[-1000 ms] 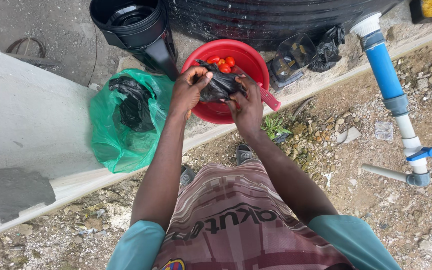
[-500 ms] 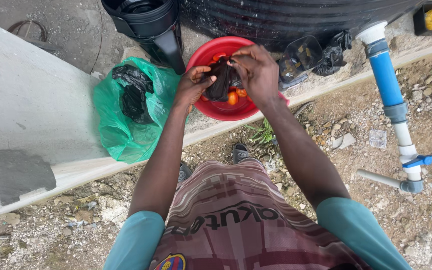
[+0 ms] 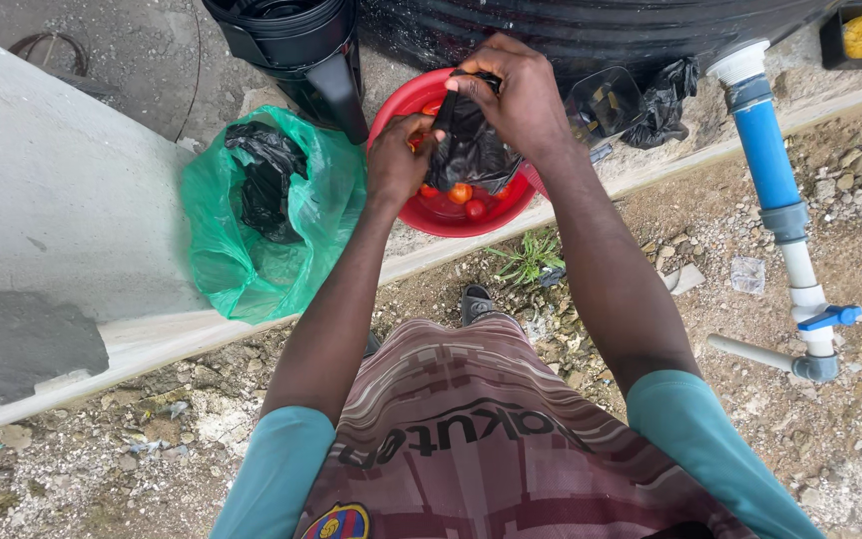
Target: The person removes tomatoes from a plastic bag, places them into a red bowl, washes them under a water faucet, and then uses a knife to cut them into smaller pieces within the bowl.
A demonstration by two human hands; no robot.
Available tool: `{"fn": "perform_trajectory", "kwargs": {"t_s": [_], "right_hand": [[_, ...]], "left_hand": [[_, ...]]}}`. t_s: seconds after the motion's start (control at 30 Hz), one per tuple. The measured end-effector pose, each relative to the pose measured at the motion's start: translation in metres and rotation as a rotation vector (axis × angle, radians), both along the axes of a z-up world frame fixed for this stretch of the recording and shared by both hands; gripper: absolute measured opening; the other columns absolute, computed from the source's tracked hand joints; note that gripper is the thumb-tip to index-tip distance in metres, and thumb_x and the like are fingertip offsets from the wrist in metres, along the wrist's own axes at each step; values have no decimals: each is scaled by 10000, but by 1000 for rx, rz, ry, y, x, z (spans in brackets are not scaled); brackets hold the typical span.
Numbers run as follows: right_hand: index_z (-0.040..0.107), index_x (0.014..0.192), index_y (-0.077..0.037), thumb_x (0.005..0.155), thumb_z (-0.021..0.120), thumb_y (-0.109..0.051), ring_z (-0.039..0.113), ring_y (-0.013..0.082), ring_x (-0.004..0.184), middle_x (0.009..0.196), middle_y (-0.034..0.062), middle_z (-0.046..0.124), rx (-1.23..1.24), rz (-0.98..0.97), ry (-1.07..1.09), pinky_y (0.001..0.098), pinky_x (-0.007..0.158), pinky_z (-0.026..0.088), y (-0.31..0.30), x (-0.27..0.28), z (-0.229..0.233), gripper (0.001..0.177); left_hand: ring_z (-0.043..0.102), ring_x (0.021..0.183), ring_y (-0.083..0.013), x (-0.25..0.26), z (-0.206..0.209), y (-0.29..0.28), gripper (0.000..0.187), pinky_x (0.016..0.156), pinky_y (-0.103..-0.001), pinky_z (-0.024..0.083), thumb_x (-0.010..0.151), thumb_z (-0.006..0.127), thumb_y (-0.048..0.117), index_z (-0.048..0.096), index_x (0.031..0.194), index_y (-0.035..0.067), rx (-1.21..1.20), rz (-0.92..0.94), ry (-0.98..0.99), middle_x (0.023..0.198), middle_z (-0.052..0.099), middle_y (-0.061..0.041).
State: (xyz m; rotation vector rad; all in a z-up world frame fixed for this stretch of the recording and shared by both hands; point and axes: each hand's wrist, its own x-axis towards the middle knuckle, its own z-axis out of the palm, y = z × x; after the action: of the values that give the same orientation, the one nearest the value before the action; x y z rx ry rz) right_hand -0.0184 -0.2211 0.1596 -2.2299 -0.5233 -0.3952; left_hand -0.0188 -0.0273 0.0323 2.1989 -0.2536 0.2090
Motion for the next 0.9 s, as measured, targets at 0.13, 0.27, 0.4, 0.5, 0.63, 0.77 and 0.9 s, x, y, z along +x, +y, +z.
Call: {"fn": "perform_trajectory", "kwargs": {"t_s": [0.13,0.27,0.4,0.5,0.63,0.77,0.9], "right_hand": [[753,1144,-43,975,837,-318,700,235,930,1040,117,703,64,-83,182,370,810,548,-16,5,-23,334],[713,1228,-2,808,923,-384,672,295,1081,1170,182,690,-31,133,76,413,912,531,-30,8,-60,606],[695,1166,-8,788,914,-416,702,256,1024,1084,162,734,-143,28,423,403,923,532,-29,11,-81,598],[700,1166,-31,911,808,-346,717,141,974,1039,89,779,117,-9,604,340,917,565,-32,21,-85,420],[690,1233,-75,993,684,-196,684,54,926,1044,31,770,148,-1,564,294,850,527,-34,23,-77,269],[704,1204,-57,1016,668,-184,670,36,931,1041,29,781,220,45,550,270,856,540,-25,27,-74,230],[714,1195,-53,1028,656,-197,665,48,907,1032,15,770,483,43,691,262,847,564,-22,35,-87,228]], "left_hand": [[672,831,-84,16,-21,2,196,792,-269,536,1007,669,174,743,1150,62,-420,42,236,910,762,-14],[656,806,-35,23,-25,8,187,762,-223,524,996,655,163,738,1115,45,-451,74,222,905,760,11],[540,758,-64,27,-26,2,216,703,-257,458,1062,670,218,744,1052,16,-493,-12,349,821,653,2],[539,800,-56,28,-20,2,278,740,-251,466,1049,701,293,742,1086,20,-589,-80,424,854,640,18],[656,755,-122,22,-10,2,371,653,-339,556,895,755,328,637,1106,47,-596,-90,651,867,679,-4],[664,963,-88,23,-32,8,547,853,-264,550,817,870,284,586,1203,20,-476,-329,315,1042,694,-31],[617,1022,-88,26,-57,15,361,913,-264,504,991,727,222,630,1291,46,-624,-285,560,1102,678,-28]]}}
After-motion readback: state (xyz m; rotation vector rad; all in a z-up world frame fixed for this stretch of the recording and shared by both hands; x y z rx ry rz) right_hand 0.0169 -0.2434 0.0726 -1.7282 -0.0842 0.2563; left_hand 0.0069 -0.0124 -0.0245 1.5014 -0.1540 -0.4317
